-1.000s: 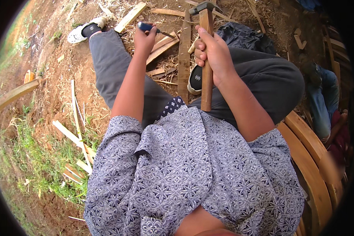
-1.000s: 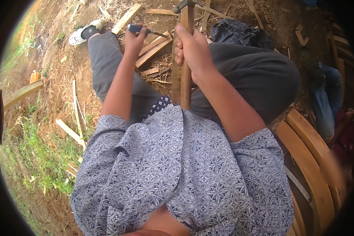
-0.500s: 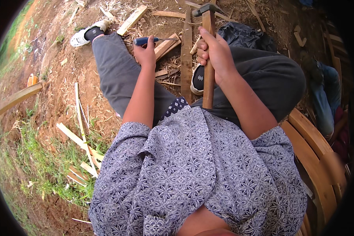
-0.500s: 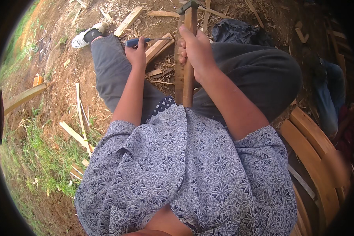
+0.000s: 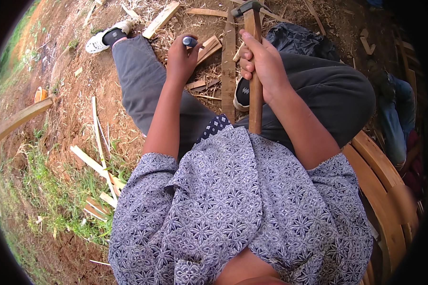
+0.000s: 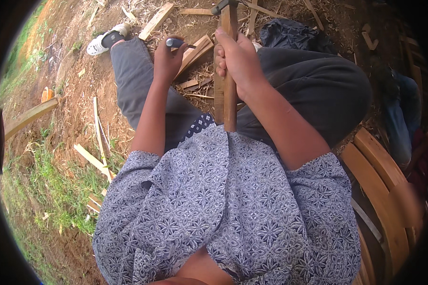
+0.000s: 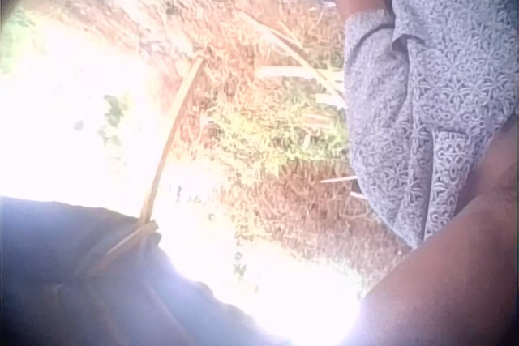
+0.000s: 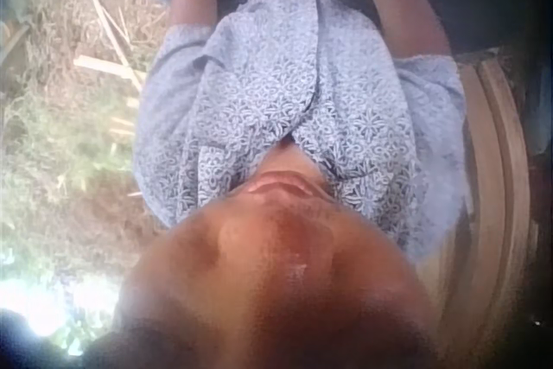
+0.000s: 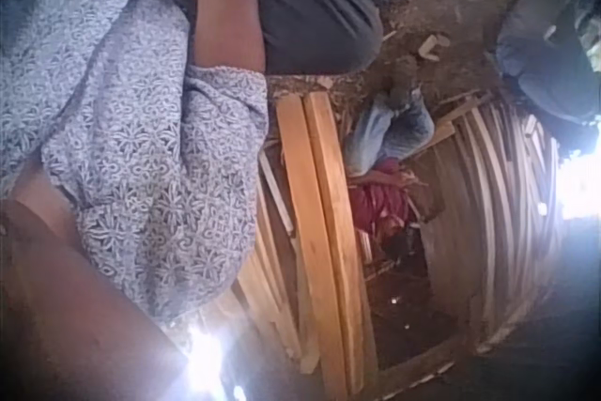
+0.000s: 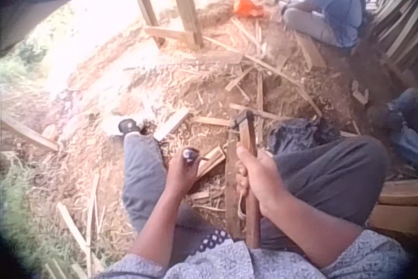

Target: The person sits on the ground and uses a chisel and hammer to carve a small piece of wood held between their legs. They repeatedly position the chisel and strike it with the hammer to shape the wood, occasionally adjusting the piece's orientation.

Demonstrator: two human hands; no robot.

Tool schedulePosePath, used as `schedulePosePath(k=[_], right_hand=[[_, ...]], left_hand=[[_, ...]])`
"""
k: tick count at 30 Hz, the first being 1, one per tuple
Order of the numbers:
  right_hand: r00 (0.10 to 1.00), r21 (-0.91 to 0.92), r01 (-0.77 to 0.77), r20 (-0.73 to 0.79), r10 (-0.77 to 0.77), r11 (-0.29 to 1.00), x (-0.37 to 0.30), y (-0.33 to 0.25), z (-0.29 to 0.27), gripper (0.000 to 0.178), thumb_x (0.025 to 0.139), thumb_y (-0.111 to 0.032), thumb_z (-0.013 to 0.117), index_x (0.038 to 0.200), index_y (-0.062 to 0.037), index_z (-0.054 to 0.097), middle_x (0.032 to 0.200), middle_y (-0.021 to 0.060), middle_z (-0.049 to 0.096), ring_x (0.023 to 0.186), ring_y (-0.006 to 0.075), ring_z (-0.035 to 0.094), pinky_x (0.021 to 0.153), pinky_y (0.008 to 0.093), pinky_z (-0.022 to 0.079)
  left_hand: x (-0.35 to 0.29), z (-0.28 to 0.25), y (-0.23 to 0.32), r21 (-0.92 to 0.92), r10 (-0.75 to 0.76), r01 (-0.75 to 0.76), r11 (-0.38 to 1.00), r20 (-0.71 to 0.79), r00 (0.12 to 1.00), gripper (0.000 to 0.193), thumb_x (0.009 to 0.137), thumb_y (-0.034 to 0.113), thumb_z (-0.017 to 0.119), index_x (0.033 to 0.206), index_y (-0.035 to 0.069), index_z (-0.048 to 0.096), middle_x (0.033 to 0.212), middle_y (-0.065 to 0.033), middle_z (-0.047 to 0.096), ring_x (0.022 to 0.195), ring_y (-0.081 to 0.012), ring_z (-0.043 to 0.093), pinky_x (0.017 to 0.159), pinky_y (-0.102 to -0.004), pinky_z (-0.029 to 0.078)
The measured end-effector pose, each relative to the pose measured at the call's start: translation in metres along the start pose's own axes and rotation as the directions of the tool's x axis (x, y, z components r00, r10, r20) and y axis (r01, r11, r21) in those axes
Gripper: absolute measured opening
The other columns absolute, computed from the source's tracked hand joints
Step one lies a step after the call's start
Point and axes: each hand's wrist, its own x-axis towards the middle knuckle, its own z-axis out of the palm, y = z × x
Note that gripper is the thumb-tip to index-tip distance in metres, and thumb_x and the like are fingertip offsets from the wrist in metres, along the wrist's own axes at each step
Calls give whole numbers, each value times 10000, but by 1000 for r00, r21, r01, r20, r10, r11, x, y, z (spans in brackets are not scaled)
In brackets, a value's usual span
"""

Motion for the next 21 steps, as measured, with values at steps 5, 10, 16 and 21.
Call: schedulePosePath(k=[5, 10, 16, 21], right_hand=[[1000, 19, 6, 8, -6, 1000, 0, 1, -3, 240, 1052, -304, 602, 984, -120, 464, 735, -60, 478, 546, 29, 461, 487, 222, 396], [1000, -2, 2, 10, -2, 1000, 0, 0, -4, 234, 1051, -306, 602, 1000, -118, 471, 737, -58, 475, 562, 31, 459, 499, 225, 405], [1000, 1, -4, 9, 4, 1000, -2, -2, -5, 238, 1048, -312, 608, 1021, -116, 475, 751, -56, 476, 571, 32, 455, 503, 227, 412], [1000, 9, -18, -9, 18, 1000, -4, -3, -2, 272, 1056, -317, 607, 1184, -96, 516, 766, -61, 451, 572, 16, 435, 491, 198, 388]], left_hand=[[7, 11, 1, -29, -19, 20, 999, 47, 999, 226, 919, 65, 761, 1108, 24, 646, 1003, -127, 715, 926, -239, 723, 757, -347, 609], [13, 16, 2, 5, 27, -28, 1000, 71, 997, 223, 929, 55, 747, 1122, 19, 642, 1024, -130, 727, 961, -236, 737, 788, -355, 628], [17, 17, 6, 4, 43, -44, 999, 102, 994, 231, 918, 54, 750, 1112, 17, 631, 1030, -150, 714, 943, -273, 732, 780, -366, 613], [16, 19, 3, -12, 73, -72, 997, 97, 993, 254, 898, 64, 765, 1104, 30, 621, 1027, -156, 695, 909, -312, 712, 758, -386, 585]])
